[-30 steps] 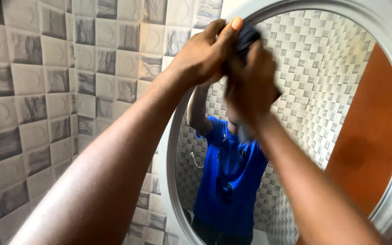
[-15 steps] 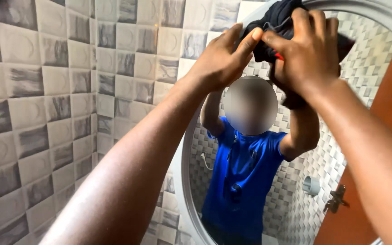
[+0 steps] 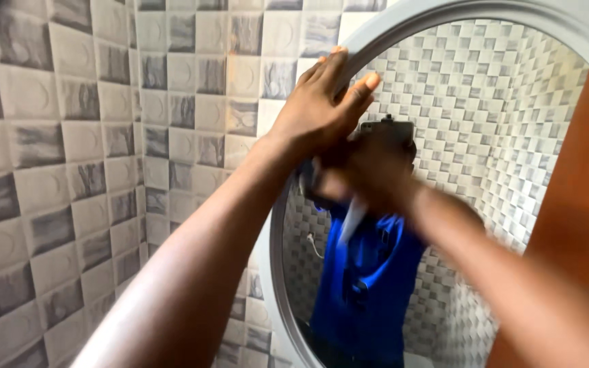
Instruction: Cleaning a bathroom mirror using a cleaning spray and a cloth.
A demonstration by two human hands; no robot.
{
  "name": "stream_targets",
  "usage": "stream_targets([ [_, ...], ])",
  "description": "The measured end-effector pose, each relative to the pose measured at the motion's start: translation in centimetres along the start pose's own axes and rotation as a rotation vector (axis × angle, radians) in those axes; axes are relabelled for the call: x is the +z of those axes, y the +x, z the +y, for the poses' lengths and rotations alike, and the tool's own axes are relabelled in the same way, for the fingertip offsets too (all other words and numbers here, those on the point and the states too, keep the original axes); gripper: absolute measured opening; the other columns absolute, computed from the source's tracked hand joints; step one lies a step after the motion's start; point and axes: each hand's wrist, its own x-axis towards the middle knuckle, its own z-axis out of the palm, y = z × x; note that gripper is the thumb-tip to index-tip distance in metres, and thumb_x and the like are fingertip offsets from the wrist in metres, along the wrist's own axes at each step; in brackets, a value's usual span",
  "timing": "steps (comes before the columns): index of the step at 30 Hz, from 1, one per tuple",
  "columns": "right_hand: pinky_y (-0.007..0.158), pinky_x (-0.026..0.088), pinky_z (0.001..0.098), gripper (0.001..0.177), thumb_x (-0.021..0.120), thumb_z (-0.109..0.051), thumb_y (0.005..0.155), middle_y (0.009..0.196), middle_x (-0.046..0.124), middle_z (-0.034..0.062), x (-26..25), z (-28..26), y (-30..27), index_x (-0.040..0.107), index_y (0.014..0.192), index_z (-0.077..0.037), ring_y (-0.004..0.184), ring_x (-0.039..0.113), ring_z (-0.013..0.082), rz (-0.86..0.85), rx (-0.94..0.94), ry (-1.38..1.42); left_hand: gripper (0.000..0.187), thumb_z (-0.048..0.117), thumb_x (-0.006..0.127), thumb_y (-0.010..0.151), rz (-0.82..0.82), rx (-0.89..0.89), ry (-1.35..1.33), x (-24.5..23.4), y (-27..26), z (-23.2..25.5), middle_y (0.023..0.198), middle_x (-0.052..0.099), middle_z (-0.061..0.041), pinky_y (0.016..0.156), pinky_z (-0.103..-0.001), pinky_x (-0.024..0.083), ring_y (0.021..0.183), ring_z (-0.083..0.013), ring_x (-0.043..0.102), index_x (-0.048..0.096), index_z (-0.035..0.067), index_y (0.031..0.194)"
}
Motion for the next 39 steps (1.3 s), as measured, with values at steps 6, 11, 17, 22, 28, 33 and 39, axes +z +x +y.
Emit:
stream_targets([
  [6, 0.084, 0.047, 0.0519, 0.014, 0.075, -0.026, 0.09, 0.12, 0.065, 0.013, -1.6, 4.1, -0.1, 0.075, 0.104, -0.022, 0.111, 0.059, 0.0359, 0.806, 0.192, -0.194, 0.094, 0.071, 0.048, 0.094, -0.075, -0.133, -0.141, -1.7, 0.5, 0.6, 0.148, 0.058, -0.029, 0.119, -0.044, 0.043, 0.144, -0.0385, 0.054, 0.042, 0.0, 0.156],
  [11, 0.089, 0.049, 0.0726, 0.009, 0.063, -0.032, 0.081, 0.111, 0.066, 0.0084, 4.6, -10.1, -2.4, 0.069, 0.078, -0.025, 0.112, 0.06, 0.0355, 0.533, -0.254, -0.019, 0.093, 0.071, 0.049, 0.1, 0.006, 0.053, 0.192, 0.1, -0.7, -0.5, 0.161, 0.043, -0.027, 0.124, -0.047, 0.032, 0.154, -0.0412, 0.033, 0.037, 0.0, 0.159],
  [17, 0.101, 0.045, 0.0521, 0.022, 0.064, -0.02, 0.092, 0.119, 0.063, 0.0084, 7.8, -1.2, -5.0, 0.077, 0.108, -0.011, 0.116, 0.057, 0.0288, 0.425, -0.223, 0.017, 0.088, 0.07, 0.043, 0.106, 0.048, 0.117, 0.402, 2.6, -2.4, -1.6, 0.174, 0.029, -0.015, 0.13, -0.051, 0.022, 0.163, -0.0343, 0.023, 0.032, 0.006, 0.165],
  [22, 0.088, 0.049, 0.0469, 0.014, 0.075, -0.022, 0.096, 0.101, 0.064, 0.0121, 1.2, 8.7, -6.9, 0.07, 0.093, -0.01, 0.096, 0.062, 0.0283, 0.779, 0.265, -0.051, 0.083, 0.065, 0.046, 0.103, 0.109, 0.049, 0.194, 3.8, -2.1, -2.1, 0.175, 0.027, -0.011, 0.13, -0.052, 0.01, 0.164, -0.031, 0.017, 0.035, 0.011, 0.165],
  [28, 0.055, 0.048, 0.0436, 0.017, 0.053, -0.015, 0.099, 0.075, 0.065, 0.0088, 3.9, -1.2, -4.3, 0.064, 0.089, -0.007, 0.067, 0.064, 0.0255, 0.42, 0.809, 0.382, 0.081, 0.064, 0.046, 0.107, 0.102, 0.075, 0.157, 3.4, -2.7, -2.2, 0.178, 0.026, -0.01, 0.133, -0.049, 0.008, 0.167, -0.0278, 0.015, 0.035, 0.011, 0.167],
  [33, 0.099, 0.042, 0.0558, 0.021, 0.061, -0.029, 0.083, 0.117, 0.064, 0.006, 5.6, -9.7, -8.1, 0.075, 0.098, -0.031, 0.116, 0.056, 0.0304, 0.412, -0.405, 0.08, 0.079, 0.061, 0.047, 0.108, 0.088, 0.083, 0.135, 2.9, -2.8, -2.1, 0.177, 0.026, -0.01, 0.134, -0.046, 0.007, 0.167, -0.0266, 0.014, 0.035, 0.011, 0.167],
  [39, 0.101, 0.044, 0.0478, 0.011, 0.066, -0.03, 0.104, 0.098, 0.063, 0.0038, -0.2, 6.1, -5.7, 0.069, 0.097, -0.022, 0.099, 0.059, 0.0218, -0.007, 0.38, 0.086, 0.072, 0.053, 0.046, 0.108, 0.106, 0.115, 0.045, 3.2, -2.2, -3.4, 0.177, 0.028, -0.012, 0.134, -0.047, 0.008, 0.167, -0.0299, 0.016, 0.038, 0.011, 0.166],
])
